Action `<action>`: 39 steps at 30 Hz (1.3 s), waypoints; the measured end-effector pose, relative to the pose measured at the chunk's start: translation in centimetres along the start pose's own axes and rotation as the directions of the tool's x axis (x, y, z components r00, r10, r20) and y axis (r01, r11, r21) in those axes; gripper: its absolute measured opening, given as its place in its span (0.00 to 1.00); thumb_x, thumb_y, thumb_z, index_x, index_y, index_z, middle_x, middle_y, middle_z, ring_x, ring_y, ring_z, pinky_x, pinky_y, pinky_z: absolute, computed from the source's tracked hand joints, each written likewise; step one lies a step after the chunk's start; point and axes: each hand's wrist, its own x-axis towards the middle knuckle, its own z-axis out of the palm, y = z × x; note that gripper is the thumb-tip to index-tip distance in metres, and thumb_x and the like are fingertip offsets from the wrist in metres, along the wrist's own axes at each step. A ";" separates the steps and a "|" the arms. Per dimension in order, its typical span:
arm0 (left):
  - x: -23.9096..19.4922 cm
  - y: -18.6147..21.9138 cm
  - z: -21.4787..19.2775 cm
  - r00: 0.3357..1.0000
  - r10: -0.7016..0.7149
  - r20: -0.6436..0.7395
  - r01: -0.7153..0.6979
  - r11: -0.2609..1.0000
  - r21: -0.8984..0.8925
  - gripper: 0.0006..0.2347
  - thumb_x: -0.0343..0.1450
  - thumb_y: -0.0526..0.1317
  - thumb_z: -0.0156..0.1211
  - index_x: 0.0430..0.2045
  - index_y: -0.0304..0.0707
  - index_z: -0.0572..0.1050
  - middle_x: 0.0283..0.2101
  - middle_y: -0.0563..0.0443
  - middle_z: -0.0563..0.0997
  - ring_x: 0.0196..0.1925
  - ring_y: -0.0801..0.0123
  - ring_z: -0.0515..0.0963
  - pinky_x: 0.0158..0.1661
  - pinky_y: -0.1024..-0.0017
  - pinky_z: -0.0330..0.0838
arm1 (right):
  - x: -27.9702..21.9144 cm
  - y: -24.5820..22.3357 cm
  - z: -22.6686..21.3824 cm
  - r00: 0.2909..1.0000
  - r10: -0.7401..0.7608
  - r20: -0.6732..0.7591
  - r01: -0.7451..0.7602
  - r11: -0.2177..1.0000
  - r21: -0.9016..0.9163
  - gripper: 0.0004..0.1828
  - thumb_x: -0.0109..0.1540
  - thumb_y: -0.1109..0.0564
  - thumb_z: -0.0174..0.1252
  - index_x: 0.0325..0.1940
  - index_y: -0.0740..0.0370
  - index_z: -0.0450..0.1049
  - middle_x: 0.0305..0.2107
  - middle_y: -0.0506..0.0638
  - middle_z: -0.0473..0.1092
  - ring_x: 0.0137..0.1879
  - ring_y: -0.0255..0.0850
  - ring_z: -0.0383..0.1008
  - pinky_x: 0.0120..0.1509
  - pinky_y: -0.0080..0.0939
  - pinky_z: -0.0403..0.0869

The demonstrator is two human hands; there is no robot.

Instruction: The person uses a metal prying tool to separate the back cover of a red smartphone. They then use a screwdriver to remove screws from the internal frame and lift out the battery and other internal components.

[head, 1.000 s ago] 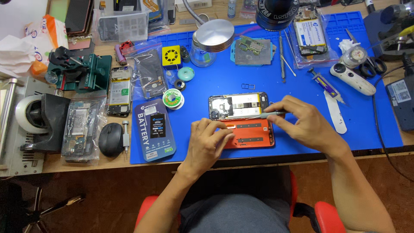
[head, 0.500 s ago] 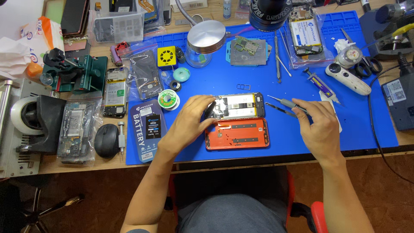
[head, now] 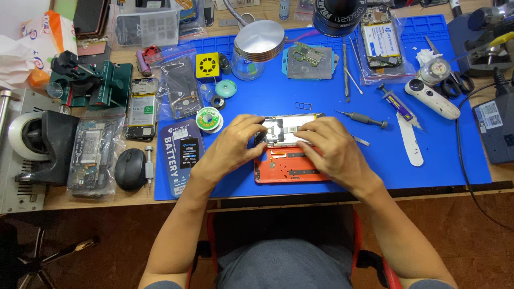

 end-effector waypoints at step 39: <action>-0.8 -1.6 -0.5 0.984 -0.093 -0.153 0.071 0.987 -0.143 0.16 0.74 0.34 0.62 0.57 0.40 0.74 0.56 0.44 0.80 0.61 0.52 0.80 0.61 0.58 0.74 | 6.6 -1.2 -0.1 0.998 -0.023 0.064 0.010 0.980 0.200 0.09 0.73 0.58 0.54 0.52 0.63 0.78 0.46 0.57 0.79 0.52 0.48 0.83 0.57 0.44 0.82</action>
